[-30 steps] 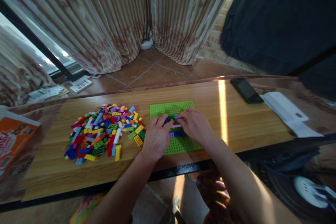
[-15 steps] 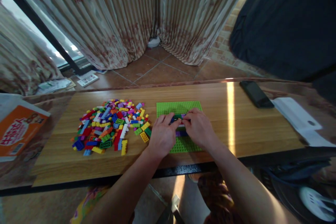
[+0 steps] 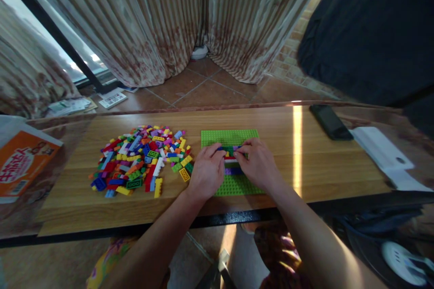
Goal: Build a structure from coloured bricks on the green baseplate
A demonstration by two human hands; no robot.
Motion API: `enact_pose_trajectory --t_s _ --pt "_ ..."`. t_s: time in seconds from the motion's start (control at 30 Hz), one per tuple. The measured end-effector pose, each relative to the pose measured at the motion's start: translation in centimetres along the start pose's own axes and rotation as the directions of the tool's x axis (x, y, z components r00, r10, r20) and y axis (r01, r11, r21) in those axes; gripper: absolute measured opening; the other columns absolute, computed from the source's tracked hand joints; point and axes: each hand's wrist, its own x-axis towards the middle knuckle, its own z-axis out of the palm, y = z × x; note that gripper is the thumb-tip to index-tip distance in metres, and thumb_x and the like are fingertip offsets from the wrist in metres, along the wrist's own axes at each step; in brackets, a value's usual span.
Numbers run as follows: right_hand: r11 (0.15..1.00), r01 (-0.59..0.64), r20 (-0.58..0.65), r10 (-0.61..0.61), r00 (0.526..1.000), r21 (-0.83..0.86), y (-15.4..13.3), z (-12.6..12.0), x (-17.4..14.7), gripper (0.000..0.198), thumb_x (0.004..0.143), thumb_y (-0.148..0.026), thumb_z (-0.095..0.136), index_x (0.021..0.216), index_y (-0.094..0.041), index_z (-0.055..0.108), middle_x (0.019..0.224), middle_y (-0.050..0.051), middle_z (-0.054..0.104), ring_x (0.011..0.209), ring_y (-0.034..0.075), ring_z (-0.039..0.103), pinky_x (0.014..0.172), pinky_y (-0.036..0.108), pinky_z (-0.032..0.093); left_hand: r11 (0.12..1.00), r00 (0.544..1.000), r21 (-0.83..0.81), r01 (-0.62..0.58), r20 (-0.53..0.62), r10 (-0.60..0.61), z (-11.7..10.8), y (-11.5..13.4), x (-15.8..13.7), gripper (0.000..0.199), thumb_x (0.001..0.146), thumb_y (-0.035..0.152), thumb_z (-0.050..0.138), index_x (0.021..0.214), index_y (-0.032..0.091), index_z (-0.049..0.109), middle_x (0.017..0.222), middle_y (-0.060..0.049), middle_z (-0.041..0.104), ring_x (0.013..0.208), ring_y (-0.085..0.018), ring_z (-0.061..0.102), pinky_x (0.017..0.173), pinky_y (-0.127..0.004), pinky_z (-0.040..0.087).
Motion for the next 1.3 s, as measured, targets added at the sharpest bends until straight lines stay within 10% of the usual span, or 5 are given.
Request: enact_pose_trajectory --t_s 0.43,0.8,1.07,1.3 --pt "0.979 -0.090 -0.052 0.101 0.994 0.181 -0.6 1.0 0.1 0.014 0.082 -0.026 0.063 0.082 -0.020 0.076 0.096 0.007 0.066 0.092 0.021 0.060 0.087 0.036 0.046 0.997 0.998 -0.070 0.039 0.046 -0.036 -0.7 0.2 0.1 0.025 0.089 0.012 0.049 0.104 0.014 0.070 0.125 -0.012 0.063 0.111 -0.026 0.058 0.098 -0.045 0.051" --pt "0.998 0.035 -0.047 -0.037 0.998 -0.049 -1.2 0.9 -0.6 0.022 0.086 -0.031 0.059 0.078 -0.019 0.075 0.100 0.012 0.063 0.103 0.028 0.053 0.089 0.043 0.042 0.987 0.992 -0.101 0.127 0.012 -0.126 -0.3 0.5 0.1 0.023 0.087 0.011 0.049 0.108 0.012 0.060 0.121 -0.013 0.062 0.112 -0.026 0.057 0.101 -0.044 0.048" --pt "0.988 -0.070 -0.106 0.084 0.991 0.135 -1.5 1.6 -0.5 0.013 0.080 -0.028 0.065 0.082 -0.021 0.075 0.105 0.010 0.062 0.101 0.026 0.055 0.088 0.041 0.044 0.983 0.991 -0.131 0.131 0.042 -0.126 -0.6 0.4 0.2 0.044 0.086 0.009 0.049 0.130 0.009 0.046 0.121 -0.015 0.062 0.111 -0.026 0.057 0.099 -0.045 0.048" --pt "0.996 -0.075 -0.119 0.069 0.990 -0.043 -1.7 1.4 -0.7 0.019 0.083 -0.033 0.062 0.083 -0.019 0.074 0.109 0.012 0.062 0.104 0.029 0.052 0.090 0.046 0.042 0.979 0.988 -0.137 0.148 0.053 -0.142 -0.2 0.2 0.1 0.046 0.086 0.011 0.049 0.132 0.013 0.044 0.123 -0.014 0.061 0.112 -0.026 0.057 0.099 -0.045 0.048"
